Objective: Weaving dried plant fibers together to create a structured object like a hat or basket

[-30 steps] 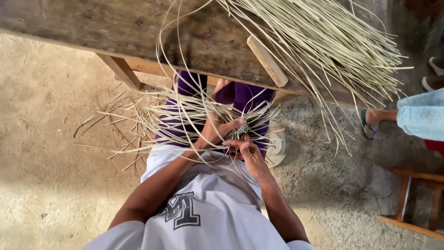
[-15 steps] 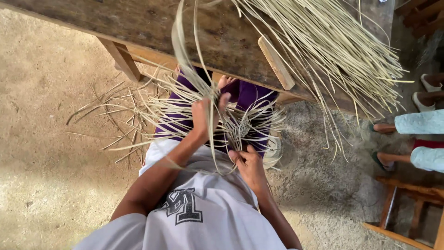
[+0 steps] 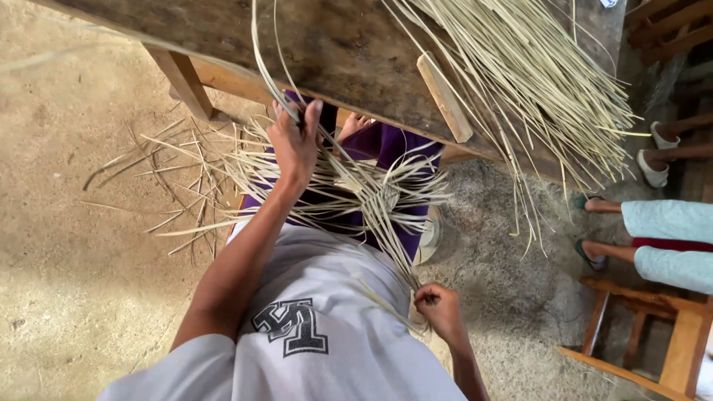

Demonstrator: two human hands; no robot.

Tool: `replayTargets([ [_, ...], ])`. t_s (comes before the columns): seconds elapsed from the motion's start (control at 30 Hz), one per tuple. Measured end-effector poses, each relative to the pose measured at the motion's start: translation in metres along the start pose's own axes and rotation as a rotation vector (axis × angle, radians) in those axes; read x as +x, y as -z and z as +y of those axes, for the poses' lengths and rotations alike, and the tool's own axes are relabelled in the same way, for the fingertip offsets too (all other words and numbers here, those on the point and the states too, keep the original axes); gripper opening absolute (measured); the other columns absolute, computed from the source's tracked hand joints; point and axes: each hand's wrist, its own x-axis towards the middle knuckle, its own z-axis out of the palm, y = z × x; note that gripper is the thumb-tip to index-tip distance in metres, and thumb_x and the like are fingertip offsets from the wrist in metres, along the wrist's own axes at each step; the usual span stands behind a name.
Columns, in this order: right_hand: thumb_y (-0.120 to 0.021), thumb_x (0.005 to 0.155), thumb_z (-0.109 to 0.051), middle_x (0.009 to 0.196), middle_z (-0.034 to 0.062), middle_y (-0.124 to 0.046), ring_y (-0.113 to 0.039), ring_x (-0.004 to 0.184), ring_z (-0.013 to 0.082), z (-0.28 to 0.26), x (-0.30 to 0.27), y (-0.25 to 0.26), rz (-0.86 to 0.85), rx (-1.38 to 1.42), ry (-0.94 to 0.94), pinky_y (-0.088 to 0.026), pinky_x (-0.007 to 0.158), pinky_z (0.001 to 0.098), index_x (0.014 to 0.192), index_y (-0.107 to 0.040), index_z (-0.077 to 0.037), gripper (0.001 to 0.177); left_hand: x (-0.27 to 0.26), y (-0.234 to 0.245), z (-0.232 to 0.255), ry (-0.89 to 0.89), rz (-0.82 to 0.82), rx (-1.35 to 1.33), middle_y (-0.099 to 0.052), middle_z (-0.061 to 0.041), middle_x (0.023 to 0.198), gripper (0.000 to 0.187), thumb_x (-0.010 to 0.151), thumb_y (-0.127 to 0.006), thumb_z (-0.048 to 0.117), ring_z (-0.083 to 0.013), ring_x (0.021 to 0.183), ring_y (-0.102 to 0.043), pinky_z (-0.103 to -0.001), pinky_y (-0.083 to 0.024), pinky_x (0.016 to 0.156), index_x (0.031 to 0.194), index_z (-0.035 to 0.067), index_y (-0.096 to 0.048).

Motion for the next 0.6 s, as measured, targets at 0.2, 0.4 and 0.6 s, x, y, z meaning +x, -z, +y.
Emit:
replayTargets([
  [0.2,-0.074,0.055,0.002,0.058,-0.0052,-0.073,-0.066,0.055,0.0028,0.232,0.018,-0.019,-0.076,-0.234,0.204,-0.051,0.052,0.0174,0.053,-0.072,-0.015,0.017,0.017,0.02,0.005,0.042,-0.008,0.079,-0.059,-0.001,0.049,0.032,0.092,-0.055,0.033,-0.0102,0.041,-0.057,-0.026,-0.04,0.038,0.072,0.008,-0.052],
  [0.4,-0.051,0.075,-0.03,0.109,0.002,-0.062,-0.058,0.106,0.0246,0.225,0.005,0.003,-0.535,-0.947,-0.458,-0.035,0.092,0.052,0.097,-0.061,-0.025,0.025,0.034,0.044,0.015,-0.02,-0.095,0.087,-0.052,0.0,0.058,0.042,0.094,-0.046,0.046,-0.0067,0.042,-0.042,-0.021,-0.033,0.034,0.081,0.006,-0.054],
  [0.6,-0.068,0.079,-0.016,0.095,0.0065,-0.06,-0.06,0.079,0.017,-0.034,0.003,0.038,0.365,-0.429,0.522,-0.054,0.051,0.0251,0.083,-0.066,-0.005,0.012,0.005,0.065,0.022,0.147,-0.58,0.325,-0.035,0.004,0.045,0.05,0.092,-0.033,0.054,-0.0075,0.031,-0.031,-0.024,-0.027,0.025,0.067,0.012,-0.04],
])
